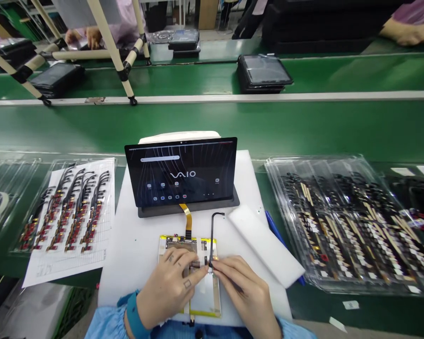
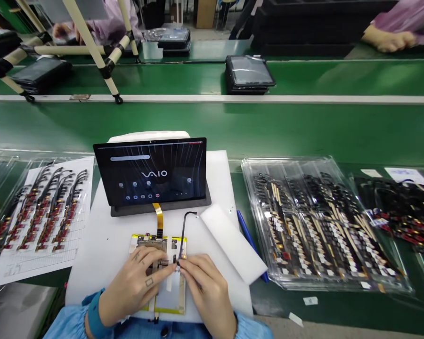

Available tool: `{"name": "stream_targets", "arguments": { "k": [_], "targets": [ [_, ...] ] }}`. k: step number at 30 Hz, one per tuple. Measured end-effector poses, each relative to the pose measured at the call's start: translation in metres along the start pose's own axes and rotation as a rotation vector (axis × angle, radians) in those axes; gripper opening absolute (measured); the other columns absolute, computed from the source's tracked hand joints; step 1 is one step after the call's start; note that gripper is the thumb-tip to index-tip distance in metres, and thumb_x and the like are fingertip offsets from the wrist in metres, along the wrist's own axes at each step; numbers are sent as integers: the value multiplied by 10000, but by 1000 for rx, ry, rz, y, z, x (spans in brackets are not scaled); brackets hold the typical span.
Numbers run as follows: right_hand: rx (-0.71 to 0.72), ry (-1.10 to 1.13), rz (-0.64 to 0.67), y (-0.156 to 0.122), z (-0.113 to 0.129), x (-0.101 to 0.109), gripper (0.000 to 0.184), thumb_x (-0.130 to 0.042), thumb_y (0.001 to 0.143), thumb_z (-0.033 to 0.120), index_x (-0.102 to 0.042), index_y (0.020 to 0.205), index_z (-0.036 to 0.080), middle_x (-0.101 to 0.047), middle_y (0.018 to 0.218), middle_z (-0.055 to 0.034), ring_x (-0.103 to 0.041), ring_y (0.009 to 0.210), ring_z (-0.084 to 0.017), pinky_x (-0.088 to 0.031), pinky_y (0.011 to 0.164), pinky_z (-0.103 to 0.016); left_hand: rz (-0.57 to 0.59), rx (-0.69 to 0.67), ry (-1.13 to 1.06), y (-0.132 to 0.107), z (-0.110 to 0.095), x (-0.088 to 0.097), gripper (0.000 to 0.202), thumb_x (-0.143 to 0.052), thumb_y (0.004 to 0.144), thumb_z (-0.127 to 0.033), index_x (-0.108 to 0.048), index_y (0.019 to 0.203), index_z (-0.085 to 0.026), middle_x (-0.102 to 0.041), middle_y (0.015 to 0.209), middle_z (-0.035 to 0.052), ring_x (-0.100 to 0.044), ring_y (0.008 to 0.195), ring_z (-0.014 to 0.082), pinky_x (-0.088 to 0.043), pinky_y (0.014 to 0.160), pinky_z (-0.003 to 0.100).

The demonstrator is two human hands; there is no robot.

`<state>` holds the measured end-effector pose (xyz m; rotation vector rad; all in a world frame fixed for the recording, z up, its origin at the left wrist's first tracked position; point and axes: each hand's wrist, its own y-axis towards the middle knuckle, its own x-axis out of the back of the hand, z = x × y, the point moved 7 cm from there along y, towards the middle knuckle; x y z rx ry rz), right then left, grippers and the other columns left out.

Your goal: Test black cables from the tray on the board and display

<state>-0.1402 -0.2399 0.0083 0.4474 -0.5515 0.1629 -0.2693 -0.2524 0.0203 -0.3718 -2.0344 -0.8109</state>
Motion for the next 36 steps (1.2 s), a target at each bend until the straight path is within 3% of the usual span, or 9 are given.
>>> {"name": "stream_targets", "arguments": {
  "k": [6,13,17,20,22,27,30,36],
  "targets": [
    [15,11,-4,0,1,-3,217,-515,831,62,-609,964,205,-634,813,-18,-590,762,-118,-546,651,-229,4,-5,1,-1,0,0,372,-418,751,12,-573,1060,-127,-530,954,99,-484,888,211,-464,750,377],
    [32,21,-11,2,6,-5,219,-504,833,69,-615,957,211,-629,797,-14,-594,736,-119,-548,625,-225,-28,14,188,1,-10,0,305,-482,772,-56,-606,1026,-171,-503,905,76,-454,880,210,-381,815,369],
    [75,-85,2,8,17,3,225,-459,870,127,-586,1032,219,-630,828,-21,-607,755,-131,-547,638,-230,-17,47,223,1,-12,-2,226,-499,819,-130,-610,1012,-166,-532,942,76,-462,957,219,-371,872,368],
    [158,-319,-38,11,24,20,351,-433,889,171,-476,1233,223,-629,904,-49,-608,819,-163,-536,670,-273,81,58,135,1,-3,1,257,-519,808,-161,-593,1048,-214,-535,1069,83,-464,1026,239,-406,870,392],
    [192,-502,-92,10,20,32,439,-443,885,195,-388,1319,236,-620,977,-70,-594,874,-194,-517,713,-320,82,91,118,4,8,10,281,-491,812,-134,-587,1064,-214,-522,1138,99,-471,1061,245,-428,862,398],
    [41,-859,-178,2,-19,48,462,-335,913,386,-352,1337,205,-560,1141,-155,-522,996,-309,-426,783,-472,-199,358,489,12,43,45,349,-442,875,-174,-521,1215,-171,-489,1205,158,-455,1121,295,-416,858,430],
    [44,-932,-152,0,-31,46,515,-333,904,407,-325,1358,164,-582,1095,-177,-527,973,-336,-402,756,-476,-250,373,620,21,50,41,382,-479,880,-259,-511,1255,-194,-451,1292,169,-423,1178,324,-375,887,437],
    [168,-893,-184,0,-23,49,521,-388,901,380,-350,1354,125,-616,994,-159,-559,904,-307,-378,762,-443,-158,390,615,32,60,23,466,-551,845,-411,-511,1267,-217,-425,1367,170,-389,1240,355,-337,932,474]
  ]
}}
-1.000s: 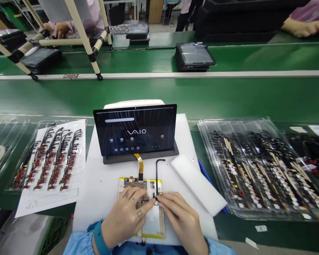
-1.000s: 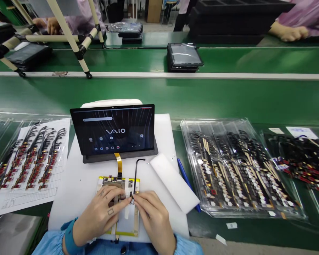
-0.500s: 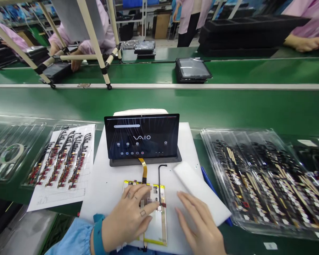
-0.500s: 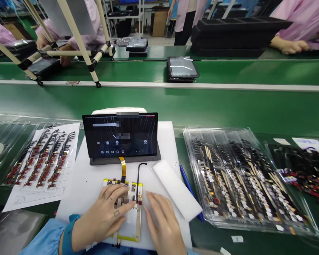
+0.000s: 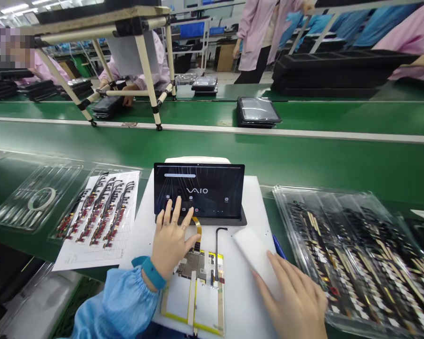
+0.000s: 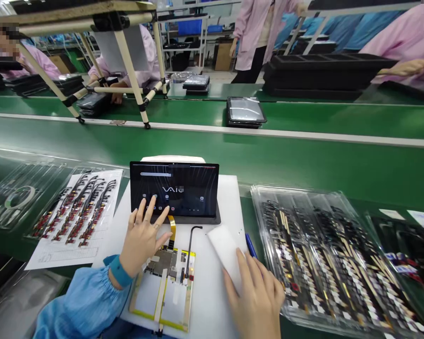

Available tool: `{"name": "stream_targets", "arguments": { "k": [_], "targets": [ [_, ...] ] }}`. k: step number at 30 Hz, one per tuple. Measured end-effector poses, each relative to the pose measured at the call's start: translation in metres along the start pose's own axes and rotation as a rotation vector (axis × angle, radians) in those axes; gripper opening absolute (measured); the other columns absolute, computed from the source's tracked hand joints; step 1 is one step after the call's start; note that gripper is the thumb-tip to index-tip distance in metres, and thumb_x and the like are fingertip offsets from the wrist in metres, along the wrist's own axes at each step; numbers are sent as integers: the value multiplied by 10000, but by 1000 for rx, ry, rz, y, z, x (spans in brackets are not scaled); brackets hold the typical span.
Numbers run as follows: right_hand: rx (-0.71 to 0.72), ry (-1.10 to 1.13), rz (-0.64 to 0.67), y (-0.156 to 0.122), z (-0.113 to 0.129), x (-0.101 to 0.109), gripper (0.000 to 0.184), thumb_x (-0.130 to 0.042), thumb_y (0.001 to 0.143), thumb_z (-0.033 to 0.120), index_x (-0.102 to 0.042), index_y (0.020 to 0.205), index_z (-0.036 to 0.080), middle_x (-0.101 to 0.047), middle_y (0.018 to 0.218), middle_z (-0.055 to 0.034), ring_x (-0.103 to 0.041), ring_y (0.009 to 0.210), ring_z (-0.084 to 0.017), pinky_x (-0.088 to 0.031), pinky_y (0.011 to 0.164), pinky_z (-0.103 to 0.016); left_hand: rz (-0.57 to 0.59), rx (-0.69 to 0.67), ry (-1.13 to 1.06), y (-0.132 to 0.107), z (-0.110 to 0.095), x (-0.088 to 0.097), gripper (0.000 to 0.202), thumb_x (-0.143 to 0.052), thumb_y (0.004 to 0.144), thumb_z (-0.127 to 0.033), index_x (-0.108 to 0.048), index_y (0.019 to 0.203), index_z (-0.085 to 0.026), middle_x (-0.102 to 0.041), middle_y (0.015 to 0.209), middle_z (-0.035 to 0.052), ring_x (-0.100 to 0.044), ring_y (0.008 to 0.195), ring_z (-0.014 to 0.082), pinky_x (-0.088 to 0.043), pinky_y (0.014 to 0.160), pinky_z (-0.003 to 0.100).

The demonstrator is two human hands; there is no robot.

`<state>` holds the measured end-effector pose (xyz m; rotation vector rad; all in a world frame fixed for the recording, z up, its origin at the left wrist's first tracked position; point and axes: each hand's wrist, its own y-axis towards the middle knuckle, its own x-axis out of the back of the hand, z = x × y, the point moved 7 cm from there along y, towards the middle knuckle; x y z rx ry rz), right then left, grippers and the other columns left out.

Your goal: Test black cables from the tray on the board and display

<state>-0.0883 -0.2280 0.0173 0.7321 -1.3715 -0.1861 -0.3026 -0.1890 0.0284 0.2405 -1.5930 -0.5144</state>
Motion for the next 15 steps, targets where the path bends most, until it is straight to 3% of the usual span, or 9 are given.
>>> {"name": "stream_targets", "arguments": {
  "k": [3,6,8,11,15],
  "targets": [
    [44,92,5,-4,1,2,533,-409,900,390,-336,1371,149,-607,1061,-148,-567,923,-290,-384,786,-436,-3,-17,-116,-4,-1,7,488,-478,883,-365,-425,1337,-193,-396,1375,191,-364,1260,349,-327,949,485],
    [139,235,74,-6,8,4,559,-458,885,385,-309,1390,196,-585,1157,-106,-566,1001,-253,-413,837,-400,-15,-188,-333,-15,-12,20,507,-345,922,-276,-279,1403,-130,-410,1340,201,-387,1244,284,-352,962,436],
    [225,313,138,-5,18,5,568,-486,872,370,-315,1387,202,-574,1194,-83,-563,1038,-227,-437,855,-361,4,-322,-466,-26,-23,27,526,-308,927,-300,-240,1407,-96,-434,1302,203,-413,1218,259,-385,948,401],
    [354,371,181,-3,34,9,559,-501,860,337,-342,1373,181,-593,1175,-71,-586,1003,-199,-476,821,-311,55,-442,-559,-41,-34,27,573,-320,914,-419,-295,1361,-62,-485,1232,215,-448,1179,283,-432,900,406],
    [482,402,210,3,50,13,522,-496,854,304,-389,1346,167,-628,1114,-62,-616,920,-179,-509,755,-272,143,-440,-609,-52,-34,17,527,-479,861,-369,-364,1287,-80,-582,1112,181,-549,1039,268,-469,857,409]
  ]
}}
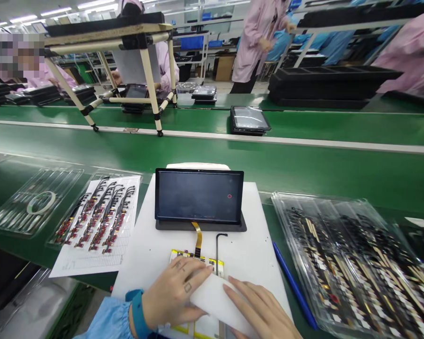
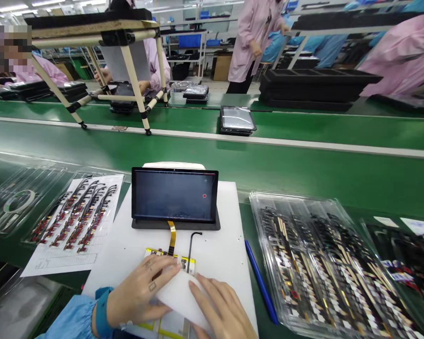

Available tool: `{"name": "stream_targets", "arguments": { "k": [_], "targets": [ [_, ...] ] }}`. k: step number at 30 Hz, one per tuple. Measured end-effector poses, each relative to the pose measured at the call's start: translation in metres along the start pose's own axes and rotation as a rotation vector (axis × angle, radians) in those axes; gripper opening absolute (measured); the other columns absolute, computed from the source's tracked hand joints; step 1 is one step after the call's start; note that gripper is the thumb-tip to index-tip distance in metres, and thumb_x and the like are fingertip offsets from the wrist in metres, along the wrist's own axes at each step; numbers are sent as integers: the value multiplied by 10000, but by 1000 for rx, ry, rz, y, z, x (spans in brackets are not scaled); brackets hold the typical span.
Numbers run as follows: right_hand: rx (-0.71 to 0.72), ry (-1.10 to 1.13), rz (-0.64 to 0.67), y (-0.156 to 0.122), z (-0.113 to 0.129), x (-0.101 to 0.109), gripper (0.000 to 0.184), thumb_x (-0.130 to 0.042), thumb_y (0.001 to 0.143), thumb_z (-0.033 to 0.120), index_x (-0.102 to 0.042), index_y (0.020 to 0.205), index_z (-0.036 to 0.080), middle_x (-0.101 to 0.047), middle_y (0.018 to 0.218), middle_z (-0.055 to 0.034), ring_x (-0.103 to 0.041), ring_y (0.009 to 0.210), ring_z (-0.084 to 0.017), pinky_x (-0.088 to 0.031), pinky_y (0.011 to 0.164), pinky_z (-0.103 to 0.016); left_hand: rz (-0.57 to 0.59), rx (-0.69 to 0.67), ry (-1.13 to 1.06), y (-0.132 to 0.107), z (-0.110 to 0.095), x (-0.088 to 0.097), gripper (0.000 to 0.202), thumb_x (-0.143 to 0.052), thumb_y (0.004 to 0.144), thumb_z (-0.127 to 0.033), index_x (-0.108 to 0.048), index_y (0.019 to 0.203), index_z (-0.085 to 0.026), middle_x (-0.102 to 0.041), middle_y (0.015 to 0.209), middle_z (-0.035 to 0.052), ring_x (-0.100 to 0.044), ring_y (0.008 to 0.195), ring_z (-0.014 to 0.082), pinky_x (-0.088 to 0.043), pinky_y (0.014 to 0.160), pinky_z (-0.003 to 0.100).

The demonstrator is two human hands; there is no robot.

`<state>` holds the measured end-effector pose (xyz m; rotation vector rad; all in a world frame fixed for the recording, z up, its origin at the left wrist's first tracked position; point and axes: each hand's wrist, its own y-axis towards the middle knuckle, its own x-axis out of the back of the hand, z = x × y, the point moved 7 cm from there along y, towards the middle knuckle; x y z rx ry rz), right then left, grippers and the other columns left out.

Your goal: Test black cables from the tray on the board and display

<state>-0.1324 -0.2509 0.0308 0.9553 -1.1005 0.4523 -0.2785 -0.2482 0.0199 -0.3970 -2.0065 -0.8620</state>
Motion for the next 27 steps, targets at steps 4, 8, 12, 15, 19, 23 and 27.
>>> {"name": "stream_targets", "arguments": {
  "k": [4,8,12,15,19,23,27],
  "targets": [
    [80,60,101,17,2,10,574,-511,861,361,-346,1372,156,-630,1115,-63,-625,921,-173,-516,770,-243,7,42,-124,-7,8,-2,544,-613,779,-396,-424,1209,-122,-626,1010,125,-597,923,238,-497,812,380],
    [1,167,55,35,-17,29,599,-461,892,417,-254,1414,209,-616,1147,-46,-608,992,-161,-515,785,-217,2,83,-208,-9,14,-1,573,-684,721,-418,-450,1165,-141,-628,997,109,-608,898,231,-505,800,372],
    [-254,256,-160,37,-58,29,468,-443,906,349,-349,1358,274,-614,1143,-35,-605,995,-159,-523,782,-241,1,83,-246,-10,16,-2,600,-714,679,-398,-459,1159,-145,-634,981,109,-617,869,233,-512,775,372],
    [-435,339,-302,36,-86,14,412,-443,906,311,-387,1312,270,-589,1171,-47,-594,998,-160,-522,777,-270,-46,65,-250,-11,16,-1,620,-730,665,-405,-466,1163,-146,-636,975,106,-621,861,229,-518,772,365],
    [-535,210,-422,44,-105,-2,403,-449,901,309,-380,1293,241,-552,1201,-67,-547,1053,-180,-487,848,-343,-125,49,-220,-13,18,3,621,-710,698,-464,-462,1174,-151,-639,956,104,-627,842,221,-524,767,360],
    [-503,98,-423,62,-112,-18,464,-458,891,323,-339,1328,221,-493,1266,-84,-416,1201,-228,-376,988,-442,-147,27,-192,-15,19,4,606,-599,780,-559,-451,1206,-154,-646,951,111,-633,856,220,-524,771,351],
    [-434,-8,-402,83,-117,-26,515,-454,891,322,-284,1365,216,-476,1303,-68,-340,1254,-246,-336,1005,-449,-151,5,-171,-19,22,1,595,-506,821,-598,-461,1215,-154,-648,963,113,-634,889,211,-518,793,326]
  ]
}}
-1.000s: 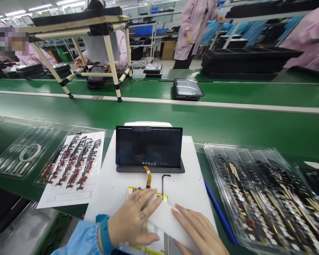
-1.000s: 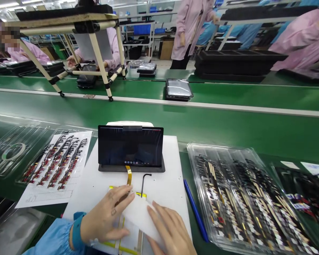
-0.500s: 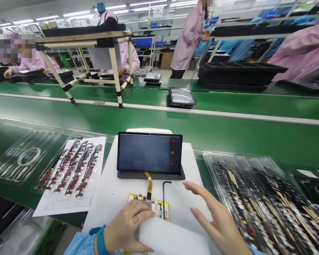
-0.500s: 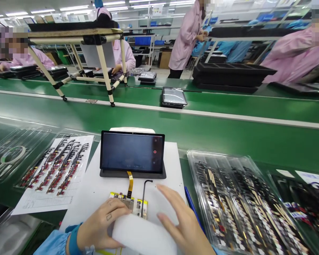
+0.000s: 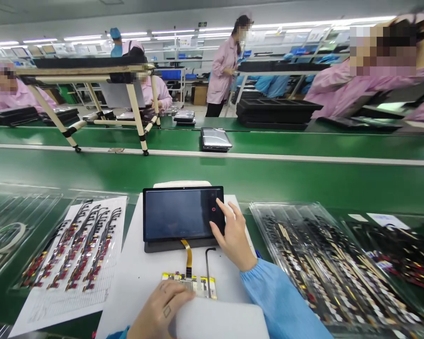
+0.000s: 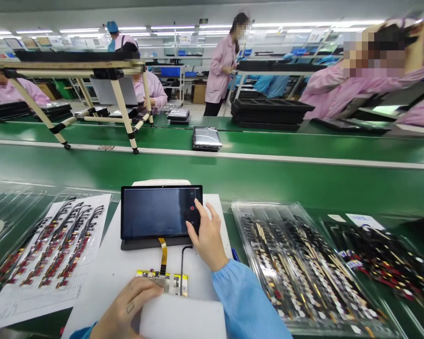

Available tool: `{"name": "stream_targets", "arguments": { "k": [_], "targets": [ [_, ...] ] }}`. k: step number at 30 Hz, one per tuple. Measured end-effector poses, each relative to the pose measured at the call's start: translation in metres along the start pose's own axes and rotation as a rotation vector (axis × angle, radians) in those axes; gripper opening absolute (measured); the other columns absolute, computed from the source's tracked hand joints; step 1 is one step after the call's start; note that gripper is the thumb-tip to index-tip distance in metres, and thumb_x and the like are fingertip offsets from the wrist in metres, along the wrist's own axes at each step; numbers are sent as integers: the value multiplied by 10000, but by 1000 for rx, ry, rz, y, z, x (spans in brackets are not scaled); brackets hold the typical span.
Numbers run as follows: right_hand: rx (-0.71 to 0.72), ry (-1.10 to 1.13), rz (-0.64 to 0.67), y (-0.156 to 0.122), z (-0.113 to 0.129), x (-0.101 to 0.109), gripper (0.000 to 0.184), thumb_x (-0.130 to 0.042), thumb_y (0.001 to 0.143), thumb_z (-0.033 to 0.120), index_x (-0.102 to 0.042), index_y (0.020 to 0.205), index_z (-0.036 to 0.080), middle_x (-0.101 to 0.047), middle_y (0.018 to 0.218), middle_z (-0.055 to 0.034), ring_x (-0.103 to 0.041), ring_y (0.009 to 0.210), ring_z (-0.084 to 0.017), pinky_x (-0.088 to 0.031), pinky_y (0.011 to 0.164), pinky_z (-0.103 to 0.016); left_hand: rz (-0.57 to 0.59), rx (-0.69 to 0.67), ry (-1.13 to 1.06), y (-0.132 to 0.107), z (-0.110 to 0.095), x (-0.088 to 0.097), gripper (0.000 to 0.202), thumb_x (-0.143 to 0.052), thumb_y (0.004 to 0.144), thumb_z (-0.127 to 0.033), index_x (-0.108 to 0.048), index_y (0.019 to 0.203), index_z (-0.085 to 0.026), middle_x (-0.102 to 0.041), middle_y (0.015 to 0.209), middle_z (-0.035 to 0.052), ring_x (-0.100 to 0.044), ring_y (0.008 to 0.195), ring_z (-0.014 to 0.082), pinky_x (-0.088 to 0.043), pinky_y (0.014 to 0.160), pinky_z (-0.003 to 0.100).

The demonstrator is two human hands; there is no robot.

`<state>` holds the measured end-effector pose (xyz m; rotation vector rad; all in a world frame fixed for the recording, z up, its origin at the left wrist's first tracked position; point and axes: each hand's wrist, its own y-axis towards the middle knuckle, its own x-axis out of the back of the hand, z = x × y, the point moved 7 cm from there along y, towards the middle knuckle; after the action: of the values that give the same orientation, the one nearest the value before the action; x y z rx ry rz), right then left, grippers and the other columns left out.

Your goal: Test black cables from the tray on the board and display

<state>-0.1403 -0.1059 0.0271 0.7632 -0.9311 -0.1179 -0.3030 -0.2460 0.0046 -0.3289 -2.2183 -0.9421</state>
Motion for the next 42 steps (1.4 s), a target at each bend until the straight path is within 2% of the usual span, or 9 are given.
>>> {"name": "stream_targets", "arguments": {
  "k": [5,10,15,17,20,26,33,38,42],
  "targets": [
    [99,-78,-27,18,7,-3,516,-418,899,312,-256,1379,221,-485,1306,-64,-339,1262,-261,-356,955,-440,30,-5,-32,-10,8,-6,581,-475,850,-571,-446,1254,-153,-633,991,121,-617,919,211,-504,825,323],
    [139,-95,-61,19,15,19,430,-383,905,281,-326,1327,218,-533,1241,-75,-404,1211,-238,-375,917,-412,30,0,-55,-11,8,-6,586,-432,860,-582,-443,1262,-155,-631,996,124,-610,926,209,-502,832,322],
    [114,-101,-52,-9,17,38,223,-422,900,221,-531,1095,220,-611,960,-52,-538,956,-191,-408,799,-345,-27,29,-51,-6,4,1,570,-482,836,-584,-473,1218,-161,-646,975,117,-626,905,209,-518,816,318],
    [115,-96,-18,-24,17,38,161,-438,896,218,-593,935,232,-590,838,-27,-545,818,-162,-411,714,-315,-30,64,-63,-6,5,3,586,-518,814,-585,-477,1224,-168,-644,987,118,-627,911,214,-521,822,322],
    [116,-88,27,-43,17,32,191,-454,892,248,-617,793,239,-551,783,-16,-517,737,-142,-403,642,-294,-31,93,-80,-6,6,4,603,-571,786,-572,-479,1231,-176,-640,998,115,-627,917,218,-522,833,324],
    [67,-110,48,-51,16,19,195,-470,888,303,-623,788,234,-517,806,-33,-486,752,-164,-408,632,-317,-37,74,-87,-2,2,6,572,-531,812,-574,-476,1215,-172,-643,984,116,-633,908,214,-530,808,308],
    [31,-118,25,-49,17,16,245,-455,896,339,-627,752,242,-497,739,-28,-461,709,-166,-391,597,-315,-40,53,-79,2,-1,8,570,-576,802,-538,-468,1219,-164,-648,971,107,-631,897,206,-532,801,299],
    [46,-127,-2,-42,22,22,304,-435,903,365,-621,693,247,-495,693,-20,-471,664,-157,-366,567,-313,-12,80,-76,2,1,7,590,-656,769,-473,-463,1236,-170,-644,982,106,-631,894,215,-540,799,323],
    [96,-141,-22,-38,32,39,264,-456,893,339,-631,712,262,-517,714,-16,-495,671,-149,-352,555,-307,-6,79,-68,3,-1,8,615,-674,750,-480,-456,1234,-171,-647,984,110,-636,895,221,-538,806,328]
  ]
}}
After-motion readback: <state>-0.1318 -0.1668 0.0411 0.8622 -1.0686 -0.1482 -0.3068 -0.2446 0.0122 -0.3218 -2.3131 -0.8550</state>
